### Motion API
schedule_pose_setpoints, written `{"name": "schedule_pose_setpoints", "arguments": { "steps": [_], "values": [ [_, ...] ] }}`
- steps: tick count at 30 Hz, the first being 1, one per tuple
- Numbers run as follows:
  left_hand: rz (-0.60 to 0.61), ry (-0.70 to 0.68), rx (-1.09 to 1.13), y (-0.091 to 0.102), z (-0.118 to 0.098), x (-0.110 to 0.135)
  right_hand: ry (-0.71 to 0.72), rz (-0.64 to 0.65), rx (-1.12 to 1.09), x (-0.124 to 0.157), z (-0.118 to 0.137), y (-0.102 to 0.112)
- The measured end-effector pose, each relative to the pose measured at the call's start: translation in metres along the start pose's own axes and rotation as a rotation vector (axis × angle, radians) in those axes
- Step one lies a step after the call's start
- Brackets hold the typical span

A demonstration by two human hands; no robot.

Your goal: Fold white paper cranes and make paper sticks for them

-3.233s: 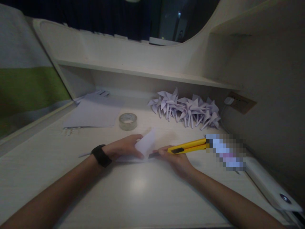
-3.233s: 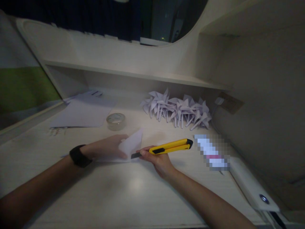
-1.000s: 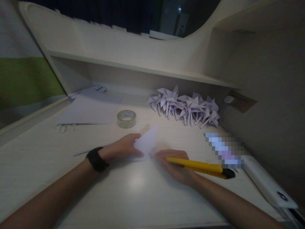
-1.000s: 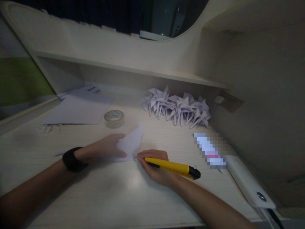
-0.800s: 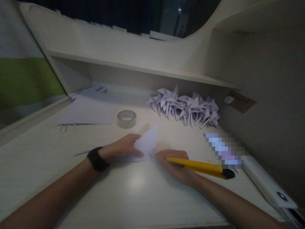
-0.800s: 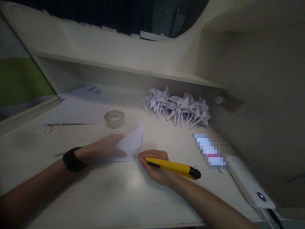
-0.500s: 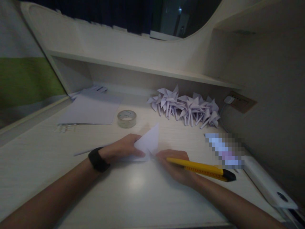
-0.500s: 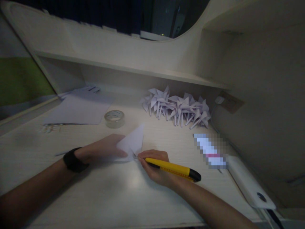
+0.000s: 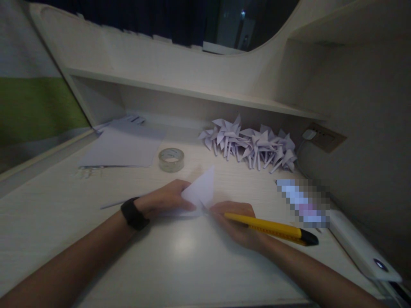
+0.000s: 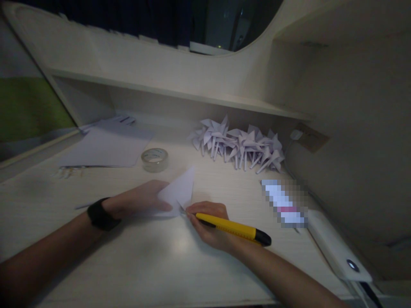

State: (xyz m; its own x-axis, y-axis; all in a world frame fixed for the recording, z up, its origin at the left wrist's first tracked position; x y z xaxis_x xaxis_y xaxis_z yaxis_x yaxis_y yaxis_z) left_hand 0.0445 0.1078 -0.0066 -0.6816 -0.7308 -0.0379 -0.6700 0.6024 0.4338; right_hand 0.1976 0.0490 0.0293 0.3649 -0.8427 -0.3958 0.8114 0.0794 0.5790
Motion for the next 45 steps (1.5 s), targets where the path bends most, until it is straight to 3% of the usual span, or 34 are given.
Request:
{"name": "schedule_pose_setpoints", "arguments": {
  "steps": [16, 24, 31, 34, 38, 42, 45],
  "values": [
    [0.02, 0.067, 0.106, -0.003, -0.001, 0.003, 0.003, 0.0, -0.022, 0.001, -0.002, -0.001],
    [-0.007, 0.055, -0.084, 0.007, -0.003, 0.0, 0.01, 0.007, -0.035, 0.001, 0.0, -0.001],
    [-0.031, 0.033, -0.325, 0.011, 0.008, -0.003, -0.018, -0.126, -0.201, 0.003, -0.008, 0.005],
    [0.029, 0.019, -0.415, 0.01, 0.007, -0.007, -0.083, -0.124, -0.27, 0.002, -0.016, 0.008],
    [0.198, 0.0, -0.475, 0.007, -0.004, -0.013, -0.195, -0.062, -0.284, 0.0, -0.027, 0.009],
    [0.345, 0.018, -0.561, 0.008, -0.014, -0.02, -0.209, -0.029, -0.299, -0.001, -0.028, 0.007],
    [0.361, 0.037, -0.602, 0.008, -0.013, -0.028, -0.238, -0.013, -0.264, -0.001, -0.03, 0.002]
  ]
}}
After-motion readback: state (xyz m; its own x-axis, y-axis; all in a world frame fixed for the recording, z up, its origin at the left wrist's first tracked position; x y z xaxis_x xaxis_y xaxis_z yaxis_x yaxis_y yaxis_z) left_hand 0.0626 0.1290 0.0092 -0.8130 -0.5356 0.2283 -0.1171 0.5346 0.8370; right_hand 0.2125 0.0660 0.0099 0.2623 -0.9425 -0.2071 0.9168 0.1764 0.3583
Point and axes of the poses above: each hand's wrist, its own x-axis away from the middle knuckle, its own y-axis out of the back of the hand, z = x × y, the point moved 8 cm from there along -x, towards the middle knuckle, and after that the axes turned 12 degrees about -y, right-handed, at the moved point
